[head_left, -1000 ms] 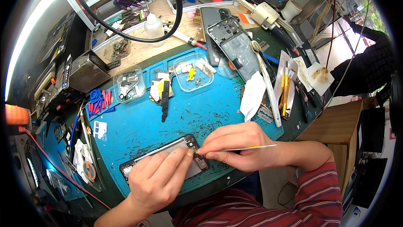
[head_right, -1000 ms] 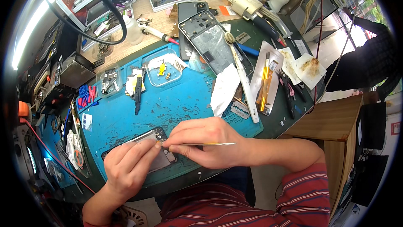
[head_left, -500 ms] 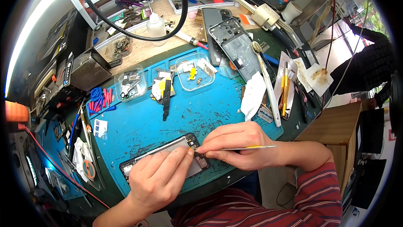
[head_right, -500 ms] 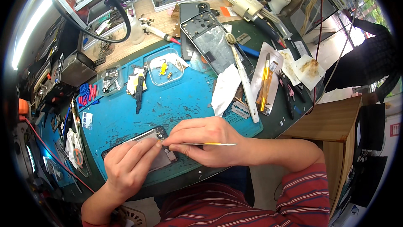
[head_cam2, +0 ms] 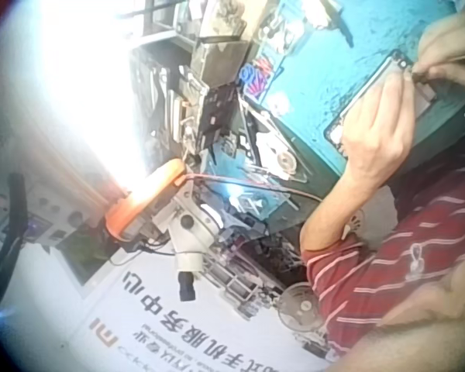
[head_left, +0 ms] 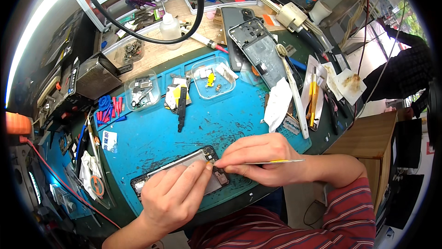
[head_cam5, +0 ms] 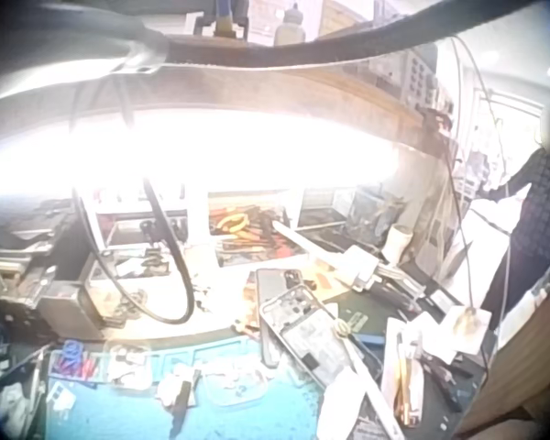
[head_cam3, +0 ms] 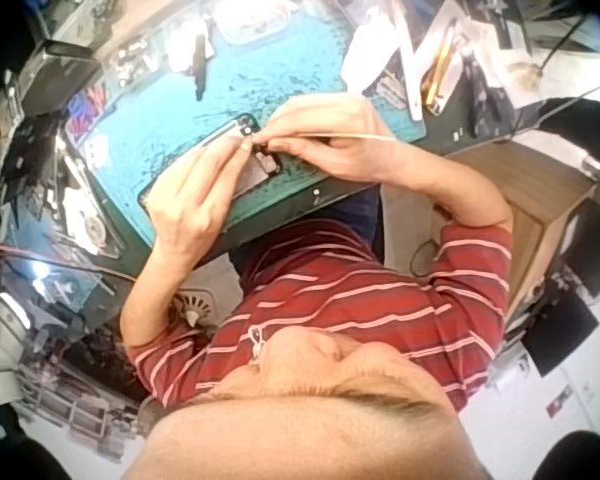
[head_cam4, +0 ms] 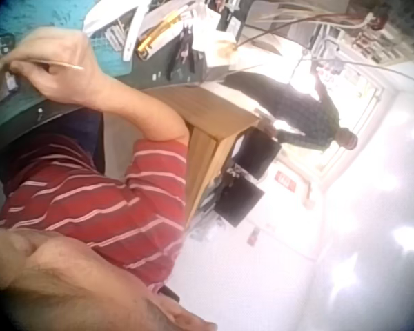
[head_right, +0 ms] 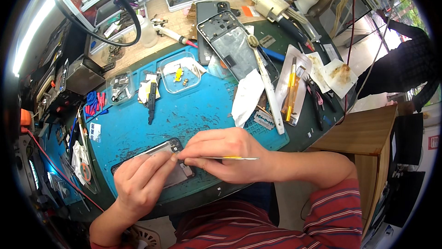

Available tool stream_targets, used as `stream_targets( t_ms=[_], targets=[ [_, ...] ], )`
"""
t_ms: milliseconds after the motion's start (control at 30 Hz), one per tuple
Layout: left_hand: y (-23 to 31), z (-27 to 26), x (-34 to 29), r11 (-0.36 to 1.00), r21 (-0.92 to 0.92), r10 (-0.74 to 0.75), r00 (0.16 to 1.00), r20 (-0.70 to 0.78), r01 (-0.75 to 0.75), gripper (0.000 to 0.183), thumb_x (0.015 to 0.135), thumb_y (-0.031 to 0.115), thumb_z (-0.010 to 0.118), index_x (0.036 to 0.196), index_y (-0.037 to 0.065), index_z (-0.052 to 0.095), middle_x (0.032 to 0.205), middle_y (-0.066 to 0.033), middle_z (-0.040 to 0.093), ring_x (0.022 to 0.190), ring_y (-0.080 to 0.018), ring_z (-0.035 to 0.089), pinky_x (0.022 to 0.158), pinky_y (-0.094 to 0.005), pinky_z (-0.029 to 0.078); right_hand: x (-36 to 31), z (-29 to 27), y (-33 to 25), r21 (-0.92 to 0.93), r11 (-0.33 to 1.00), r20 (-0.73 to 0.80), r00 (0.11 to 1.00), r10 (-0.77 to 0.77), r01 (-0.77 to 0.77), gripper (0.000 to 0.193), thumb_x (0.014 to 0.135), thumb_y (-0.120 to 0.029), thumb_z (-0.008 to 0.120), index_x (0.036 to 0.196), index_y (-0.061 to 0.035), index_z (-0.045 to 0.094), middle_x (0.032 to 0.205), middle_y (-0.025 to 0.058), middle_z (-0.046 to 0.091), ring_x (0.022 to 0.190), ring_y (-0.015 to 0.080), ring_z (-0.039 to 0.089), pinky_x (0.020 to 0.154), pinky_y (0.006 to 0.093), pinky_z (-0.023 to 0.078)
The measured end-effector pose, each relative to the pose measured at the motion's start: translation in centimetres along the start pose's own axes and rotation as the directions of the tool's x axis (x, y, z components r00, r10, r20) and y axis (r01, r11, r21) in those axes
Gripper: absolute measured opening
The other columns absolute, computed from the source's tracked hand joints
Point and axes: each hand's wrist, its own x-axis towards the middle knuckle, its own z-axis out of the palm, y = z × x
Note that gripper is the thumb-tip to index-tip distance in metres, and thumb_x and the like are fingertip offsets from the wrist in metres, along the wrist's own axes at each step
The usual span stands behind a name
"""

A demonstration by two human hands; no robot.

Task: The person removes a protective film from a smartphone screen, cleans the device with a wipe, and uses tweezers to adjust internal components on the motherboard. The person then reassembles the phone and inspects the exterior.

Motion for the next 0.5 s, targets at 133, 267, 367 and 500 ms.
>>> stream_targets(
  t_ms=[133,267,367,500],
  targets=[
    [-0.04,0.1,0.03,1.0,-0.001,0.002,1.0,-0.006,-0.002,0.026,0.081,0.009,0.075,0.105,0.0,0.079,0.107,-0.0057,0.073,0.079,-0.0139,0.068,0.06,-0.0266,0.047,0.0,0.02,-0.05,-0.014,1.0,-0.004,1.0,-0.003,0.003,0.018,0.092,-0.001,0.078,0.11,0.0001,0.079,0.101,0.0135,0.078,0.089,0.0282,0.077,0.076,0.0352,0.062],
    [0.01,0.17,-0.03,1.0,-0.004,-0.005,1.0,-0.005,0.005,0.026,0.081,0.009,0.075,0.105,0.0,0.079,0.107,-0.0056,0.073,0.079,-0.0139,0.068,0.06,-0.0266,0.047,0.02,0.07,-0.13,-0.004,1.0,-0.005,1.0,0.008,-0.008,0.018,0.092,-0.001,0.078,0.11,0.0004,0.079,0.101,0.0141,0.077,0.089,0.0286,0.076,0.076,0.0351,0.062],
    [0.03,0.16,-0.01,1.0,-0.005,-0.008,1.0,-0.004,0.008,0.026,0.081,0.009,0.075,0.106,0.001,0.079,0.107,-0.0053,0.072,0.079,-0.0138,0.068,0.06,-0.0267,0.047,0.0,0.06,-0.16,0.004,1.0,-0.003,1.0,0.02,-0.02,0.018,0.092,-0.001,0.078,0.11,0.0005,0.079,0.101,0.0144,0.077,0.089,0.0288,0.076,0.076,0.0353,0.062],
    [0.01,0.1,0.04,1.0,0.004,-0.004,1.0,-0.004,0.004,0.026,0.081,0.009,0.074,0.106,0.001,0.079,0.107,-0.0049,0.073,0.079,-0.0137,0.068,0.06,-0.0266,0.047,-0.01,0.05,-0.07,-0.003,1.0,-0.008,1.0,0.004,-0.004,0.018,0.092,0.0,0.078,0.11,0.0005,0.079,0.101,0.0143,0.077,0.089,0.0287,0.076,0.076,0.0354,0.062]
  ],
)
